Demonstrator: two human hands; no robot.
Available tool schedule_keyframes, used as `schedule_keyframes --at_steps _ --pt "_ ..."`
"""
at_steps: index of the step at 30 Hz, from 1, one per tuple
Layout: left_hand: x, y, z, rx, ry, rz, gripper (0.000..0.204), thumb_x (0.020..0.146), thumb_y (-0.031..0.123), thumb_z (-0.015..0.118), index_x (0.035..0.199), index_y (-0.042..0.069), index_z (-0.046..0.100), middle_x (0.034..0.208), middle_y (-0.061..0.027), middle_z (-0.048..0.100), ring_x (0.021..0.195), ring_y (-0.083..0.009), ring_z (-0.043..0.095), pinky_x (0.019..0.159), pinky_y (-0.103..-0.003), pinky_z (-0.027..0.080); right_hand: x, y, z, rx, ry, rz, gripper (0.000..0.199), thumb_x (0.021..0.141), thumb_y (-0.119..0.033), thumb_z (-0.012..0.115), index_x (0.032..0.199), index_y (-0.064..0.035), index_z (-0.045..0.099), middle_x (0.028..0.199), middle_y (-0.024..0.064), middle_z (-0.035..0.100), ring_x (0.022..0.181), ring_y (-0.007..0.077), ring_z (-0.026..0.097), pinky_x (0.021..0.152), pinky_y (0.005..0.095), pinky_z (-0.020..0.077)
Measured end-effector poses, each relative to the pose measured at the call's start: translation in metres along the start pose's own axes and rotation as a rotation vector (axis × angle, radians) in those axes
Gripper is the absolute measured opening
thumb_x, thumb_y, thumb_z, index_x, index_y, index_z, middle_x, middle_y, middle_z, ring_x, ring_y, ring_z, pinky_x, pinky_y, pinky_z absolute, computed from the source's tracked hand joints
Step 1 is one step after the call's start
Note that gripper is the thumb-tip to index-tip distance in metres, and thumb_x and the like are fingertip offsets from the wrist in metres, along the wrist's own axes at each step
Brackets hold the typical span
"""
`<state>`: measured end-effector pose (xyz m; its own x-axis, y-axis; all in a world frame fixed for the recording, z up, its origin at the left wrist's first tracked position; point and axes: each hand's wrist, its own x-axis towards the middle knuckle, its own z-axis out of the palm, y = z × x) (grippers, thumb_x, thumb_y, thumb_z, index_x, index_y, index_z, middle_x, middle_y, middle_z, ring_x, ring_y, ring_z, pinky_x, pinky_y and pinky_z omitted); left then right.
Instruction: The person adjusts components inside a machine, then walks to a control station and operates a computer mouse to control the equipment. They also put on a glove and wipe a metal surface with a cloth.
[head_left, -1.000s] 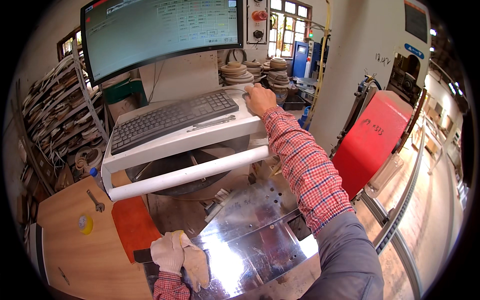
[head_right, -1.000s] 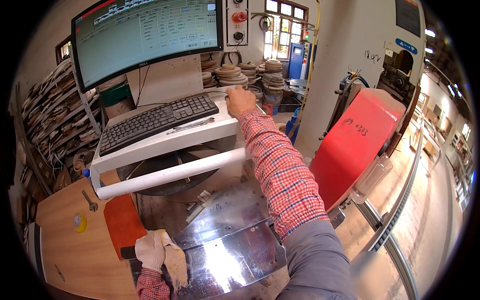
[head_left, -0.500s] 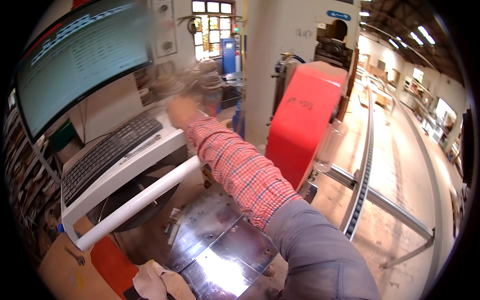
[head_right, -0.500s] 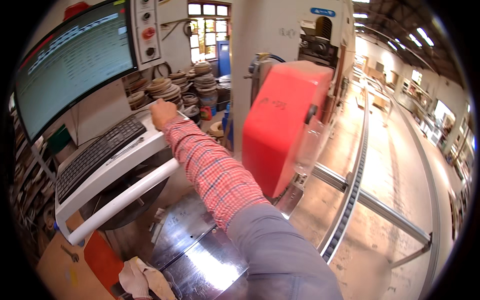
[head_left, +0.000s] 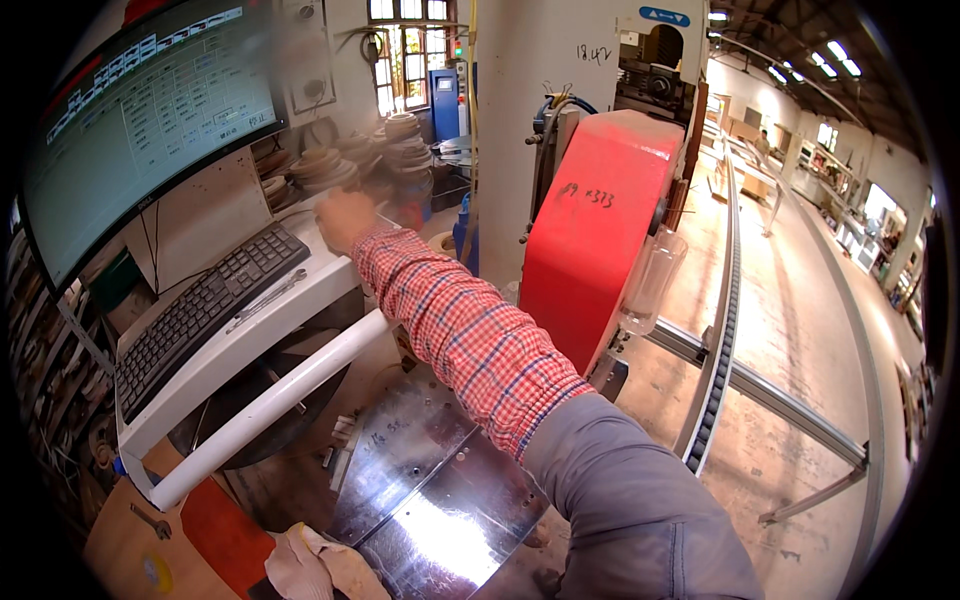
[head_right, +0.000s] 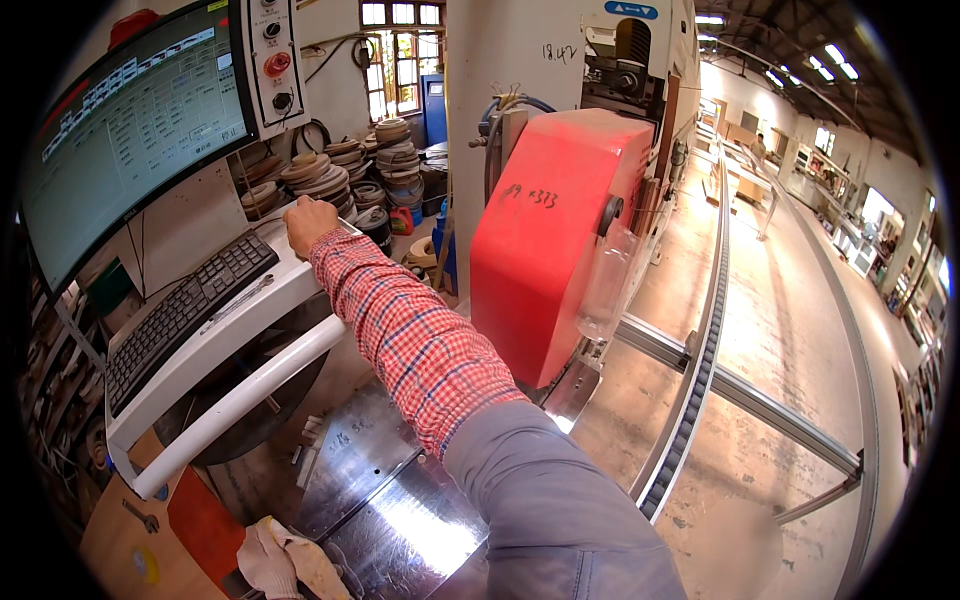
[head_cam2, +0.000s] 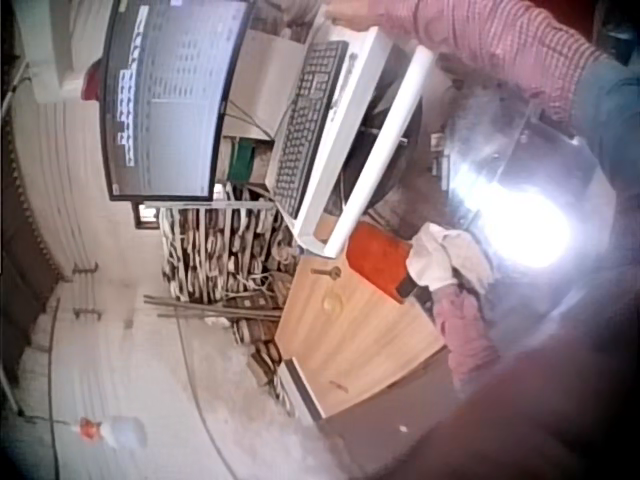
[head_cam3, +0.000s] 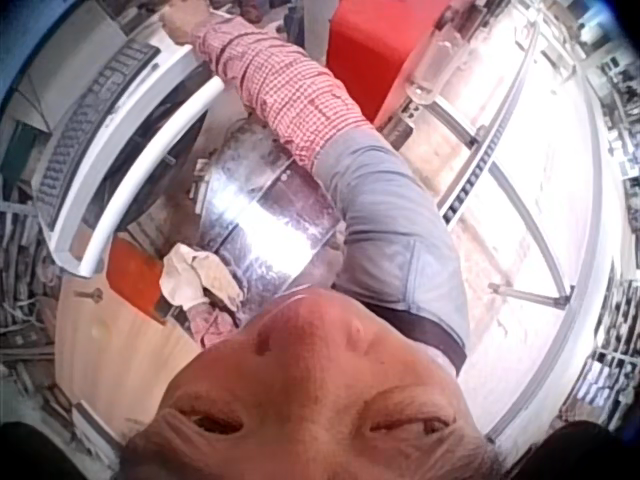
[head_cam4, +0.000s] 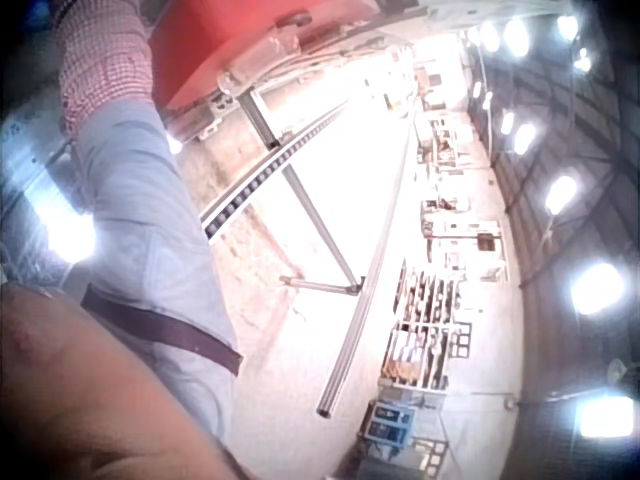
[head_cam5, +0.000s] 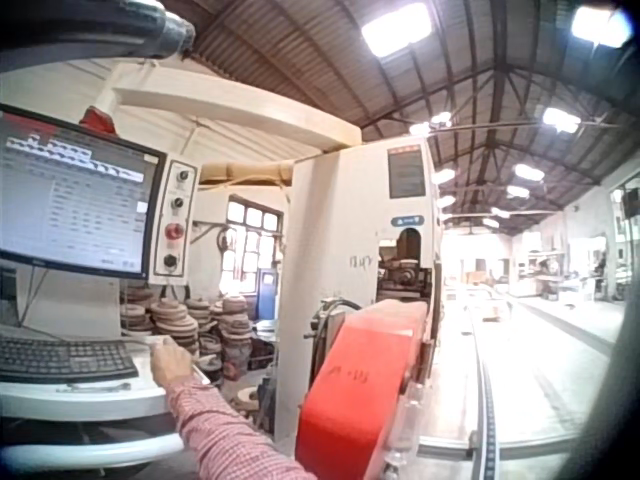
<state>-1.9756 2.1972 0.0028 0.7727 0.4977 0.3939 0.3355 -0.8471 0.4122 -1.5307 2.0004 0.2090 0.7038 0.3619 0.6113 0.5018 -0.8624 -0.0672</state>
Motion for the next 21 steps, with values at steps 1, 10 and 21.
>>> schedule_keyframes --at_steps 1,10,21 --pt "0.0 0.0 0.0 0.0 0.002 0.0 0.041 0.101 0.035 0.046 0.091 0.004 0.072 0.081 -0.0215 0.069 0.076 -0.0421 0.067 0.067 -0.049 0.05 0.0 0.0 0.0 0.002 0.004 0.0 0.026 0.09 -0.019 0.066 0.114 -0.016 0.076 0.115 0.0168 0.064 0.102 0.0342 0.069 0.083 0.0432 0.0563" --pt "0.002 -0.007 -0.001 0.029 -0.041 0.034 0.045 0.102 0.039 0.041 0.096 0.008 0.073 0.087 -0.0194 0.07 0.08 -0.0409 0.068 0.07 -0.05 0.052 -0.001 -0.002 -0.004 0.025 0.013 0.009 0.025 0.091 -0.019 0.064 0.113 -0.016 0.076 0.117 0.0179 0.063 0.102 0.0347 0.069 0.082 0.0437 0.0563" --pt "0.004 -0.019 0.0 0.121 -0.175 0.045 0.054 0.104 0.05 0.033 0.103 0.013 0.072 0.097 -0.0163 0.073 0.085 -0.0391 0.07 0.075 -0.05 0.054 0.001 -0.001 -0.001 0.019 0.02 -0.003 0.027 0.092 -0.019 0.062 0.115 -0.016 0.076 0.118 0.0184 0.063 0.101 0.0346 0.069 0.083 0.0432 0.0565"
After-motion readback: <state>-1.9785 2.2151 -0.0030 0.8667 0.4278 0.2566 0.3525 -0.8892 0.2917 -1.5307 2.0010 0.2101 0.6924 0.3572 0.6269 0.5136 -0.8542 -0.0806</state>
